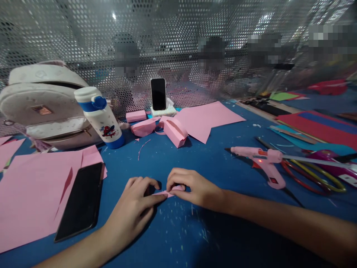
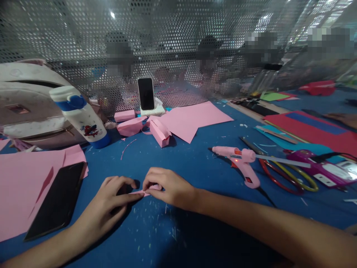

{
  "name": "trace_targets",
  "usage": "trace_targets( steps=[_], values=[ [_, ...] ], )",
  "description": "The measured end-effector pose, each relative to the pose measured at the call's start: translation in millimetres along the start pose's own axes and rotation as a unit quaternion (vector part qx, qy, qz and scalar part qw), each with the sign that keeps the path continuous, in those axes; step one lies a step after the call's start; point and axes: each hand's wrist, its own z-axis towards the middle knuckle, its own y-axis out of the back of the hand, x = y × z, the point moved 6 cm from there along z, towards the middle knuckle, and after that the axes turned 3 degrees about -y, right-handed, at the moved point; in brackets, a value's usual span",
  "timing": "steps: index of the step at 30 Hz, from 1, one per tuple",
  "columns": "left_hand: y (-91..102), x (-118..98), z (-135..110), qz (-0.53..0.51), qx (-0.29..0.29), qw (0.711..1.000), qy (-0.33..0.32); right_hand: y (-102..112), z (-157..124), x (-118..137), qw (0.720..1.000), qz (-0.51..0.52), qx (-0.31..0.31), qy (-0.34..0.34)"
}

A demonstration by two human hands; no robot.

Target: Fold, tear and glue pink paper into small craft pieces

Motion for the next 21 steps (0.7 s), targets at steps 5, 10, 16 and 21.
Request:
trace_targets(
  steps=[5, 10, 16, 21],
  values=[
    [-0.7, -9.5, -2.6, 0.102, -0.025, 0.993, -0.049, -2.0, -8.1, 20.0, 0.953, -0.265, 0.026, 0.147],
    [-2.1, -14.6, -4.8, 0.167, -0.05, 0.982, -0.074, -4.6, -13.8, 25.7, 0.913, -0.359, 0.051, 0.186],
    [-2.4, -15.4, -4.7, 0.162, -0.043, 0.982, -0.083, -3.1, -16.0, 22.0, 0.921, -0.351, 0.084, 0.146],
    [-4.0, -11.8, -3.9, 0.138, -0.041, 0.987, -0.069, 1.7, -20.1, 25.3, 0.925, -0.357, 0.076, 0.108]
  ],
)
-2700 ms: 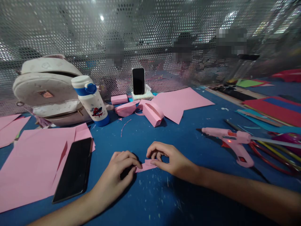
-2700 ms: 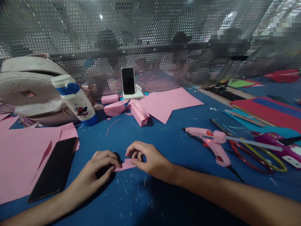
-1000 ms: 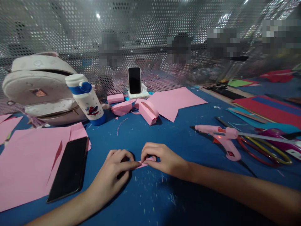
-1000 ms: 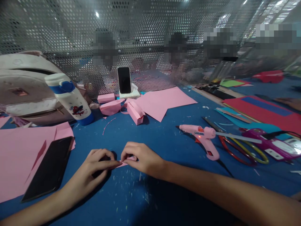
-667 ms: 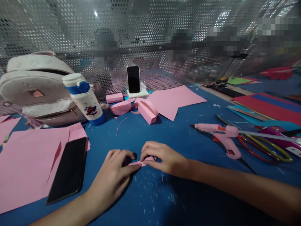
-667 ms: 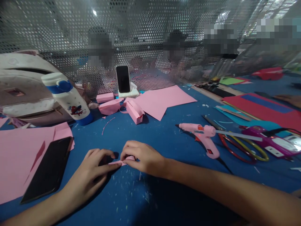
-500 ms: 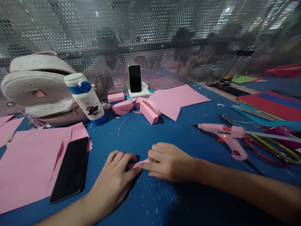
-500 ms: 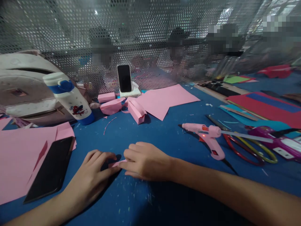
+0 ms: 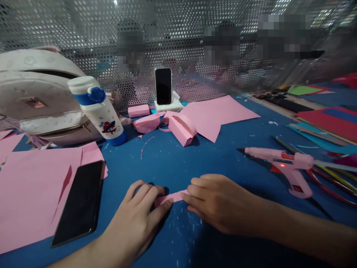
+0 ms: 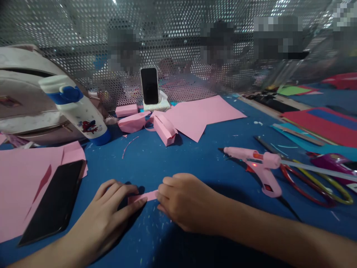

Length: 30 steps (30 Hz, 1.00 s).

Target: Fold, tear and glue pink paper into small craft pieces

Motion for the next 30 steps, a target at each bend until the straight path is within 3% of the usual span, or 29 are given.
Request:
trace_targets(
  steps=[15, 17, 22, 26, 30],
  values=[
    [5.6, -1.4, 5.1, -0.05, 0.024, 0.998, -0.008, 6.2, -7.0, -0.3, 0.997, -0.028, 0.057, -0.031],
    [4.9, -1.7, 5.0, -0.052, 0.025, 0.998, -0.008, 6.2, -4.3, -2.0, 0.999, -0.041, 0.023, -0.021],
    [2.9, -1.4, 3.2, -0.055, 0.024, 0.998, -0.002, 8.4, -2.7, -4.8, 0.982, -0.074, -0.172, 0.018],
    [1.4, -1.6, 2.0, -0.054, 0.025, 0.998, -0.004, 5.8, -4.4, -5.0, 0.97, -0.106, -0.217, 0.018],
    [0.9, -1.3, 1.8, -0.046, 0.025, 0.999, -0.008, 6.6, -5.4, -6.5, 0.968, -0.114, -0.225, 0.011]
  ],
)
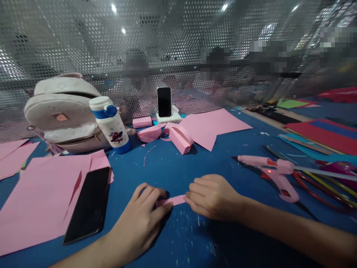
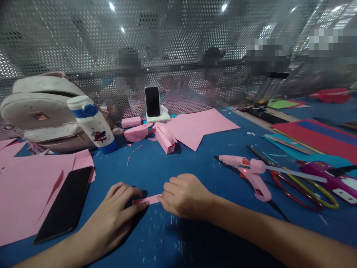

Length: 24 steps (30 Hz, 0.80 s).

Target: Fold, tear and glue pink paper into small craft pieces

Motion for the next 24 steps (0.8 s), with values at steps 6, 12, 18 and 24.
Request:
trace_targets(
  steps=[6, 12, 18, 24],
  values=[
    [1.3, -0.3, 0.6, -0.005, -0.001, 1.0, -0.011, -2.5, -0.3, 1.3, 1.0, 0.004, 0.02, -0.016],
    [0.3, -0.1, 1.2, -0.011, -0.004, 1.0, -0.007, -4.8, -3.0, 10.5, 0.996, -0.023, 0.084, -0.022],
    [-0.7, 0.7, 0.4, -0.019, -0.001, 1.0, 0.008, -5.0, -5.7, 19.4, 0.994, -0.053, 0.091, 0.002],
    [-0.4, 0.1, 0.6, -0.012, -0.008, 1.0, 0.006, -3.4, -4.5, 14.2, 0.999, -0.021, 0.032, 0.004]
  ],
)
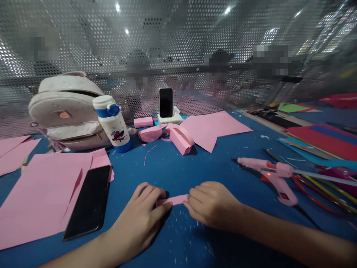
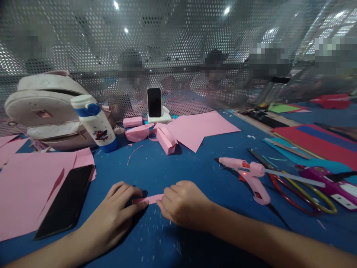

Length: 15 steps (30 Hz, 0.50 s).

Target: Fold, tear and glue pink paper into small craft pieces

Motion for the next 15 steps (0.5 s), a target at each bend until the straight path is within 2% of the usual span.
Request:
trace_targets(
  steps=[6, 15],
  values=[
    [0.4, 0.7, 0.0, 0.007, 0.0, 1.0, 0.002, 5.5, 6.1, -4.4, 1.0, 0.021, -0.016, -0.014],
    [-0.3, 1.5, 0.7, 0.008, 0.005, 1.0, 0.003, -1.8, 4.7, 3.7, 0.997, 0.069, 0.019, 0.0]
  ],
)
